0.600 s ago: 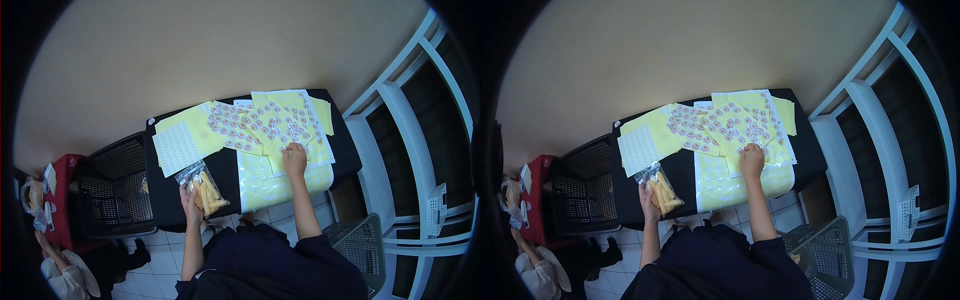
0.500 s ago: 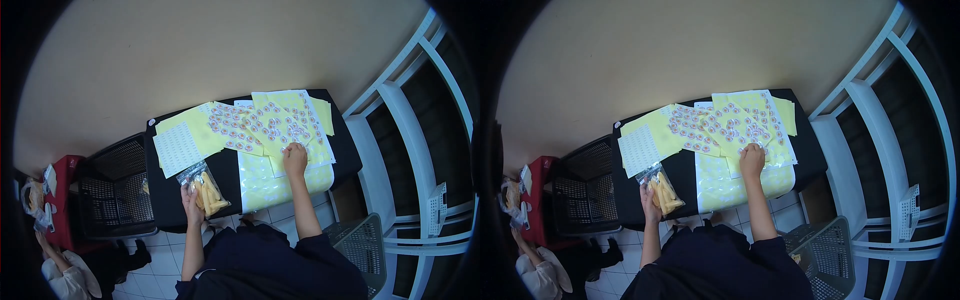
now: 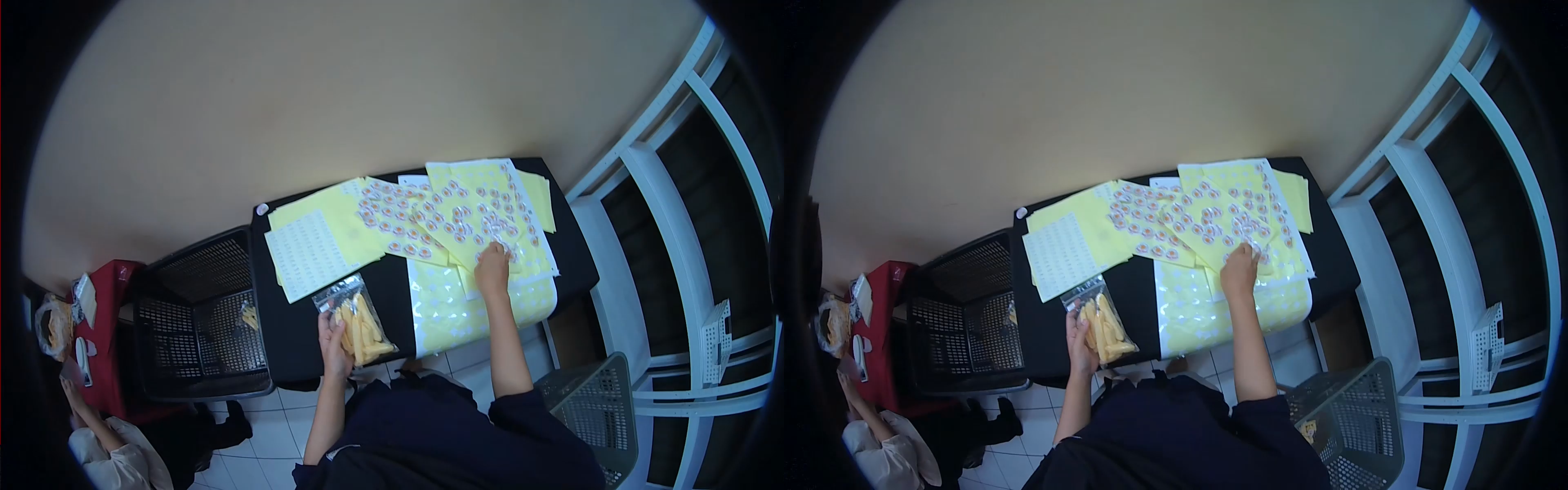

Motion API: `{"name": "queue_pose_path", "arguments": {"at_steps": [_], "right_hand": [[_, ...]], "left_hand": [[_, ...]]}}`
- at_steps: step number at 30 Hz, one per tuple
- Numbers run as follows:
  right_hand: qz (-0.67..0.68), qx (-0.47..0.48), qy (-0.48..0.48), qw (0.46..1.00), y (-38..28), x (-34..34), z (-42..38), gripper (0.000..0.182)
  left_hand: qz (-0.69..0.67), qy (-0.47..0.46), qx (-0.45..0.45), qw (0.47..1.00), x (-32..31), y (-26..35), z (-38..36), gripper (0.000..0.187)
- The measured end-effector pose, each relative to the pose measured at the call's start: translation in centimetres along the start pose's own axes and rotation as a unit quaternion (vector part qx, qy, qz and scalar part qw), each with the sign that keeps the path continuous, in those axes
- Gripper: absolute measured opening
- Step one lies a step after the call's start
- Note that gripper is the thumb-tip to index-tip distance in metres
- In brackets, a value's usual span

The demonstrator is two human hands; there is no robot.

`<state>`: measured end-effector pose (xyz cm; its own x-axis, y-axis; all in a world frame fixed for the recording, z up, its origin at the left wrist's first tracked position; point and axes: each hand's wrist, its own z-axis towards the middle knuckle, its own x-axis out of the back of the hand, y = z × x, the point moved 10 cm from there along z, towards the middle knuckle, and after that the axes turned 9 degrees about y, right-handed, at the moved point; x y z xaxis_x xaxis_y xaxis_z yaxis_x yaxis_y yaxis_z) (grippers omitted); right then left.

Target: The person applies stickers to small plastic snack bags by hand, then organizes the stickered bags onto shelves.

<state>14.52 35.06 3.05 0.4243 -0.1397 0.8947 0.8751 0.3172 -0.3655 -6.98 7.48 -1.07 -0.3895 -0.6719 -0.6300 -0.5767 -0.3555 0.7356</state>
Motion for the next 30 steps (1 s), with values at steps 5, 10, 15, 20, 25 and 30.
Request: {"name": "queue_pose_path", "arguments": {"at_steps": [5, 10, 15, 20, 25, 30], "right_hand": [[0.026, -0.037, -0.055, 0.997, 0.7, -1.6, -0.2, 0.029], [0.010, -0.007, 0.044, 0.999, 0.6, -1.5, -1.0, 0.023], [-0.101, 0.136, 0.263, 0.950, -3.2, 1.8, -3.1, 0.009], [-0.075, -0.016, 0.105, 0.992, -0.9, 0.1, -2.0, 0.020], [-0.092, -0.052, 0.059, 0.993, -0.8, 0.3, -1.2, 0.012], [-0.063, -0.074, -0.013, 0.995, -0.6, 0.5, -0.7, 0.012]], "left_hand": [[-0.023, 0.001, 0.039, 0.999, 0.3, -0.6, 0.3, 0.043], [-0.025, -0.020, 0.069, 0.997, 0.4, -1.0, -0.2, 0.041], [-0.016, -0.023, 0.077, 0.997, 1.5, 0.3, -0.5, 0.039], [-0.017, 0.002, 0.058, 0.998, 4.0, 2.6, 0.0, 0.039], [-0.017, -0.027, 0.081, 0.996, 3.8, 2.7, 0.5, 0.045], [-0.031, -0.052, 0.116, 0.991, 3.8, 2.1, 0.8, 0.044]]}}
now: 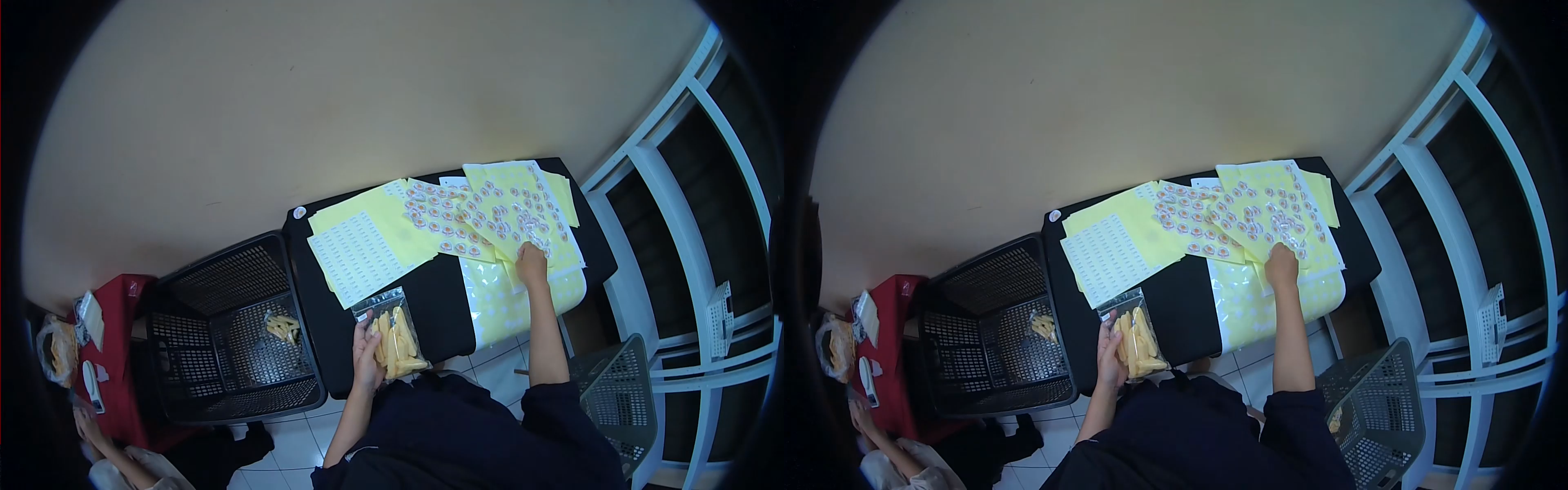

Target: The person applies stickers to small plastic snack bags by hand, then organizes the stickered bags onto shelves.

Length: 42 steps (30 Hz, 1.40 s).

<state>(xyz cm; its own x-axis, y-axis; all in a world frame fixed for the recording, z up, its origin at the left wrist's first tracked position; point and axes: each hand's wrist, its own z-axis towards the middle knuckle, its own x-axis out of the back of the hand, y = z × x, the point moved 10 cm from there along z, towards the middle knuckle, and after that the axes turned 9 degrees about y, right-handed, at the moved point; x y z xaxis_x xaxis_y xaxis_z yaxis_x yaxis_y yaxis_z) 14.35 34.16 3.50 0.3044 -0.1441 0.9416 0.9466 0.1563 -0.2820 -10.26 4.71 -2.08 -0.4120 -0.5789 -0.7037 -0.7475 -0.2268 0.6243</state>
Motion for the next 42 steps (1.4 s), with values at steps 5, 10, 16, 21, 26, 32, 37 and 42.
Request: {"name": "queue_pose_path", "arguments": {"at_steps": [5, 10, 16, 21, 26, 32, 37, 42], "right_hand": [[0.034, -0.019, -0.036, 0.999, 1.4, -1.1, 0.5, 0.012], [0.109, -0.003, -0.067, 0.992, 2.0, -1.7, 0.9, 0.010], [0.134, -0.013, -0.121, 0.983, 2.2, -2.6, 1.2, 0.012], [0.127, -0.031, -0.184, 0.974, 2.1, -2.8, 0.9, 0.022], [0.161, -0.042, -0.201, 0.965, 2.5, -3.3, 1.2, 0.024], [0.152, -0.060, -0.265, 0.950, 2.2, -3.9, -0.1, 0.030], [0.262, -0.103, -0.219, 0.934, 1.9, -2.5, 0.0, 0.023], [0.320, -0.060, -0.180, 0.928, 2.1, -3.2, 0.0, 0.019]], "left_hand": [[-0.005, -0.024, 0.028, 0.999, -0.7, 0.0, -0.1, 0.043], [-0.020, -0.041, 0.065, 0.997, -1.0, -0.3, 0.1, 0.044], [-0.010, -0.052, 0.080, 0.995, -0.9, -0.8, 0.4, 0.044], [-0.002, -0.049, 0.086, 0.995, -1.0, -0.9, 0.5, 0.044], [0.001, -0.044, 0.089, 0.995, -1.1, -0.9, 0.5, 0.044], [-0.006, -0.050, 0.080, 0.996, -1.0, -0.9, 0.4, 0.044], [-0.010, -0.051, 0.072, 0.996, -1.1, -0.7, 0.4, 0.045], [0.004, -0.047, 0.017, 0.999, -2.8, 2.0, 0.7, 0.054]]}}
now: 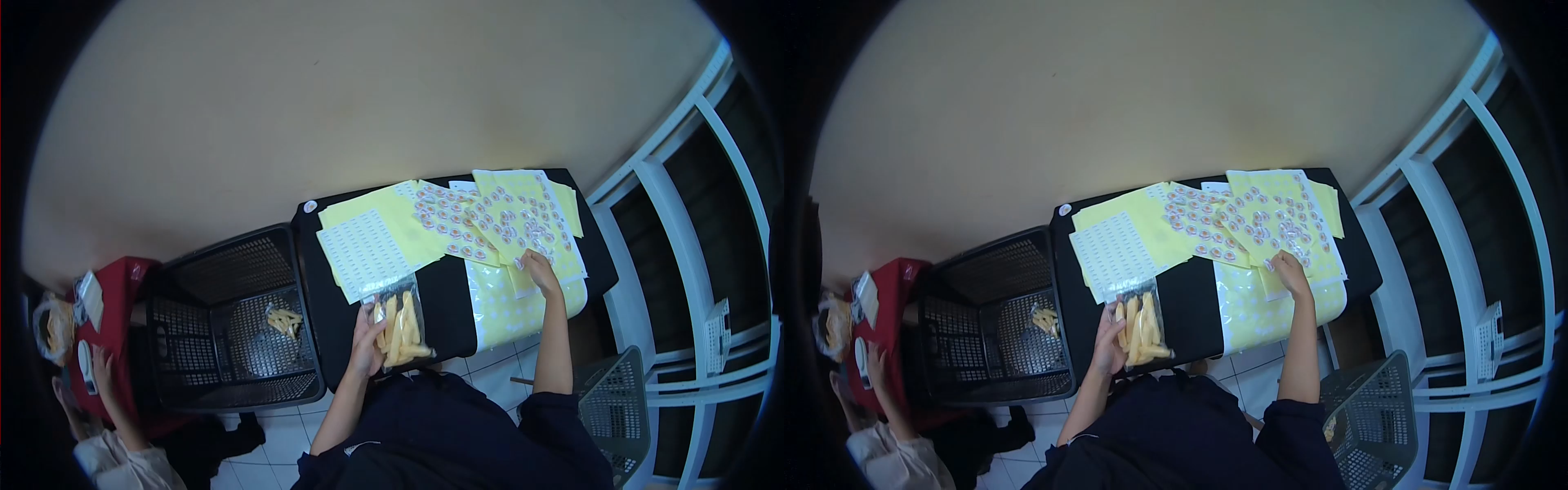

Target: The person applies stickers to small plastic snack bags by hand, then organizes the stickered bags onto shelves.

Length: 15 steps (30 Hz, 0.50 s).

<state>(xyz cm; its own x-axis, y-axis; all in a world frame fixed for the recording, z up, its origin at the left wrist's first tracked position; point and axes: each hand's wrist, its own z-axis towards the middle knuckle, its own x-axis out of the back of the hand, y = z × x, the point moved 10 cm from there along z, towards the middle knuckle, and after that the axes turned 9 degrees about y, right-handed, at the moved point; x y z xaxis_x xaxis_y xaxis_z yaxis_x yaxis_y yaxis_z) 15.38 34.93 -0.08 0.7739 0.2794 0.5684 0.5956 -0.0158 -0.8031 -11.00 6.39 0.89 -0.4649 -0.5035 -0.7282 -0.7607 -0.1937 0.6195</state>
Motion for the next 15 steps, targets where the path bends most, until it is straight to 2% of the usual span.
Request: {"name": "queue_pose_path", "arguments": {"at_steps": [1, 2, 4, 5, 7, 9, 11, 13, 15], "right_hand": [[0.028, 0.011, -0.009, 0.999, 0.2, -0.5, 0.1, 0.018], [0.028, 0.014, -0.019, 0.999, 0.7, -1.3, 0.0, 0.018], [0.088, 0.084, 0.163, 0.979, -0.6, 1.3, -0.4, 0.014], [0.089, 0.088, 0.157, 0.980, -0.9, 0.7, -0.2, 0.014], [0.241, 0.068, 0.214, 0.944, -2.9, 1.6, -1.5, 0.013], [0.270, 0.124, 0.091, 0.951, -10.8, -1.0, -5.2, 0.015], [0.205, 0.275, -0.033, 0.939, -17.8, -4.5, -9.3, 0.009], [0.171, 0.340, -0.128, 0.916, -24.1, -7.3, -14.5, 0.007], [0.135, 0.375, -0.173, 0.900, -26.5, -9.7, -16.9, 0.010]], "left_hand": [[0.034, -0.005, -0.031, 0.999, -0.7, 1.3, 0.0, 0.058], [0.045, -0.006, -0.022, 0.999, -1.1, 1.7, 0.0, 0.070], [0.087, -0.009, -0.057, 0.995, -1.9, 3.0, 0.2, 0.073], [0.129, -0.017, -0.085, 0.988, -2.4, 3.5, 0.2, 0.076], [0.159, -0.008, -0.112, 0.981, -2.7, 4.3, 0.3, 0.076], [0.157, -0.024, -0.110, 0.981, -4.1, 4.9, -0.2, 0.072], [0.166, -0.021, -0.121, 0.979, -4.3, 5.0, -0.3, 0.069], [0.172, -0.026, -0.144, 0.974, -4.8, 5.5, -0.4, 0.068], [0.181, -0.026, -0.155, 0.971, -5.0, 5.8, -0.5, 0.068]]}}
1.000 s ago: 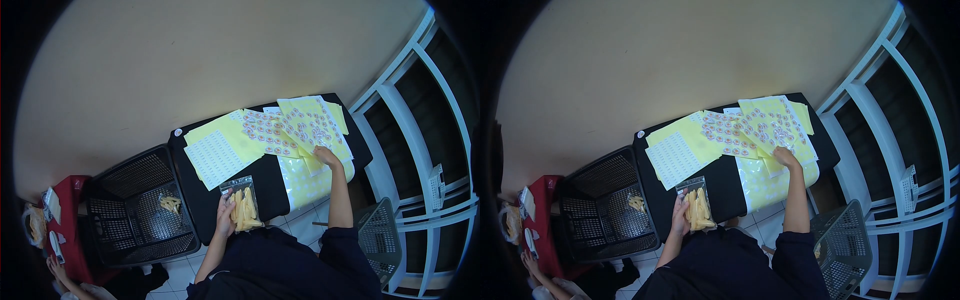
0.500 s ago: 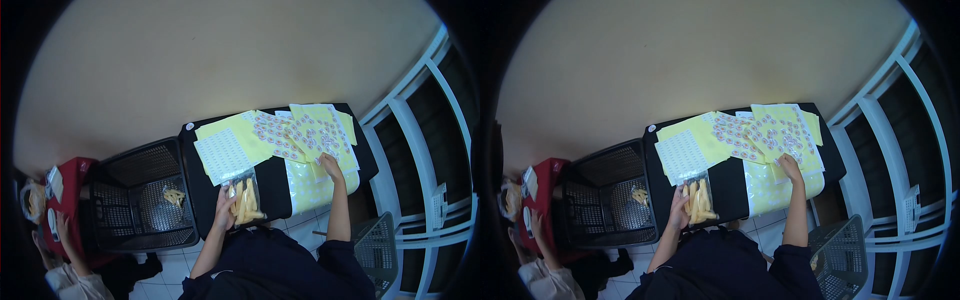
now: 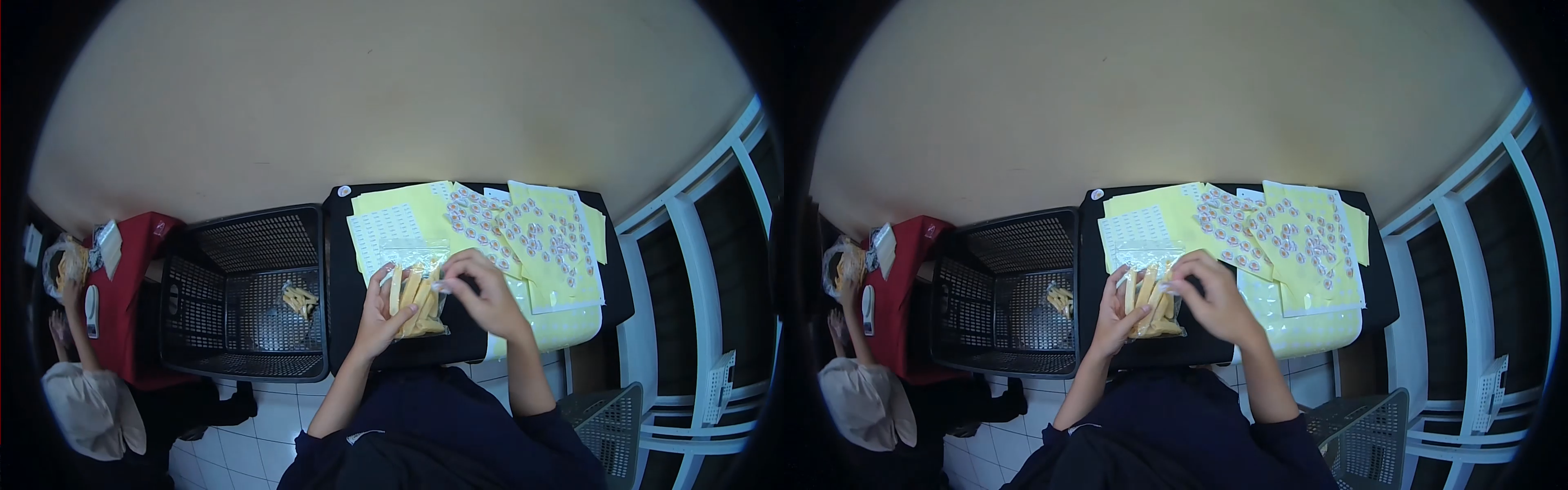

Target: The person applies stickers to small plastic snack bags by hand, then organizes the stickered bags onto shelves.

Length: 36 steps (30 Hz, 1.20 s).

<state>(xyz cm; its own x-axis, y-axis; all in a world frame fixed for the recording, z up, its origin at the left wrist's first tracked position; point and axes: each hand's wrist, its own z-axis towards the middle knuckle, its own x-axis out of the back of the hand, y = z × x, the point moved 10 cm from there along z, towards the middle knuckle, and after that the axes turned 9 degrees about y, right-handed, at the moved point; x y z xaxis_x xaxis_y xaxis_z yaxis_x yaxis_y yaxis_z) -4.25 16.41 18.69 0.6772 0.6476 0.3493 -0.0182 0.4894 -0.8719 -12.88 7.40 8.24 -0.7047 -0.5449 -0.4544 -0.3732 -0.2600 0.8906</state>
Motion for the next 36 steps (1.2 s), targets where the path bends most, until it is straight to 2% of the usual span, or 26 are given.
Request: {"name": "queue_pose_path", "arguments": {"at_steps": [4, 6, 21, 28, 31, 36], "right_hand": [[-0.085, 0.030, -0.059, 0.994, -0.6, -2.9, 0.6, 0.008], [-0.114, 0.066, -0.053, 0.990, -0.8, -3.3, 0.8, 0.007], [-0.212, 0.115, -0.005, 0.971, -1.1, -4.1, 0.7, 0.009], [-0.169, 0.116, 0.004, 0.979, -1.1, -3.9, 0.5, 0.014], [-0.161, 0.102, 0.004, 0.982, -0.9, -3.8, 0.5, 0.017], [-0.145, 0.071, 0.021, 0.987, 0.2, -3.4, 0.4, 0.019]], "left_hand": [[0.008, 0.007, -0.006, 1.000, -0.2, 0.8, 0.1, 0.069], [0.011, 0.012, -0.015, 1.000, 0.1, 0.8, 0.3, 0.069], [0.023, 0.046, -0.029, 0.998, 0.4, 1.0, 0.6, 0.067], [0.006, 0.047, -0.035, 0.998, 0.4, 1.1, 0.7, 0.064], [-0.009, 0.075, -0.019, 0.997, 0.8, 0.7, 0.9, 0.061], [0.019, 0.063, -0.028, 0.997, 0.5, 0.6, 0.9, 0.059]]}}
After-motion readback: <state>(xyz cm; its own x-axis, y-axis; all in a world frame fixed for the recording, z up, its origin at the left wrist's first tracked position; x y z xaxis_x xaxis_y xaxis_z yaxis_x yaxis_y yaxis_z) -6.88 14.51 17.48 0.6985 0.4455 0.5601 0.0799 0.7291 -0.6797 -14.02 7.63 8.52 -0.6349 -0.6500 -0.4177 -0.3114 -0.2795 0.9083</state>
